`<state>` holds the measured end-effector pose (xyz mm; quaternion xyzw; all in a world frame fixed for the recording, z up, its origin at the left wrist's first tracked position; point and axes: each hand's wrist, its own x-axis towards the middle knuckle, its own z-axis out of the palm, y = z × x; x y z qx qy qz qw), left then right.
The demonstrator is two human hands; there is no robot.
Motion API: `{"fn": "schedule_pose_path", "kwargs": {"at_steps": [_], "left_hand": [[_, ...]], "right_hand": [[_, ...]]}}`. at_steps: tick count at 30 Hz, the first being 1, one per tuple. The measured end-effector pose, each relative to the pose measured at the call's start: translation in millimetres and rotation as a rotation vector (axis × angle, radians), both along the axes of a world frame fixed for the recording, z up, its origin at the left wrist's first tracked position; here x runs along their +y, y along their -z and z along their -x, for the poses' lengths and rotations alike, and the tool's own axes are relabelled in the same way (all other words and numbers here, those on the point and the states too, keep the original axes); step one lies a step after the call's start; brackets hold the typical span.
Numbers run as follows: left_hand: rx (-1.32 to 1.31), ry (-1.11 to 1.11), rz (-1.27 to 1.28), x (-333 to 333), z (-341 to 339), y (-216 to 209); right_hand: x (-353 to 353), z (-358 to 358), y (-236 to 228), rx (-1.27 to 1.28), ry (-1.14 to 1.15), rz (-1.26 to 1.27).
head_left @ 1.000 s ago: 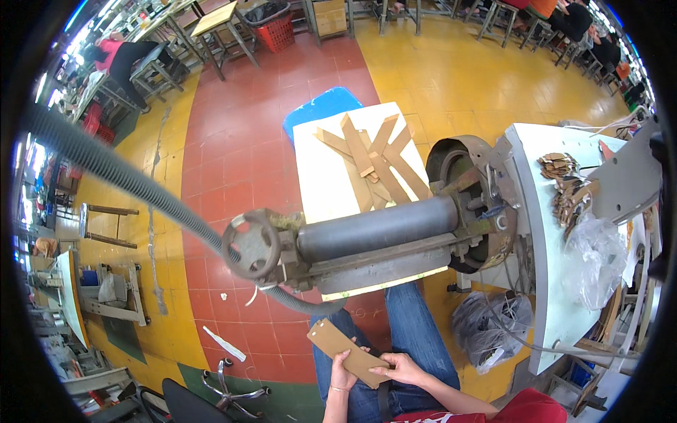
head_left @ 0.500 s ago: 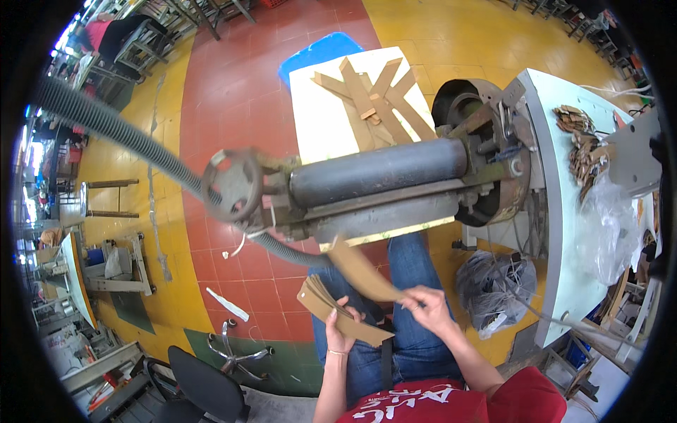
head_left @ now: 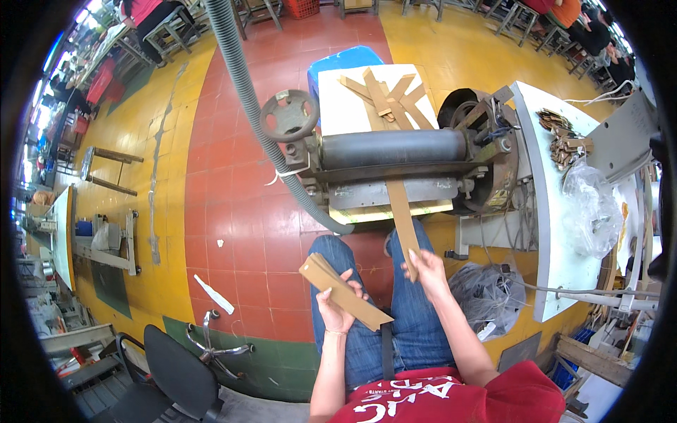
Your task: The person sits at a sanding machine and feeds flat cardboard pieces through the rollers one at a time. They stack the processed pieces on a nearby surface and occasionally adjust the pile.
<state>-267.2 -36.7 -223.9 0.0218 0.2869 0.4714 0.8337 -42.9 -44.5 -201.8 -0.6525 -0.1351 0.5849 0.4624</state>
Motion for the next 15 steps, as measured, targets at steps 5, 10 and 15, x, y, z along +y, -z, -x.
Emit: {"fn": "schedule_pose_path", "kwargs": {"at_steps": [5, 10, 15], "left_hand": [[0.187, 0.176, -0.026, -0.8, -8.2, 4.0], [0.294, 0.108, -0.075, -3.3, -10.9, 3.0], [0.329, 0.103, -0.073, -4.5, -13.1, -4.3]], "right_hand": [[56.6, -1.3, 21.9, 0.073, 0.180, -0.210], [-22.5, 42.6, 10.2, -0.132, -0.336, -0.059], [-58.9, 62.7, -19.1, -0.505, -0.536, -0.142]]}}
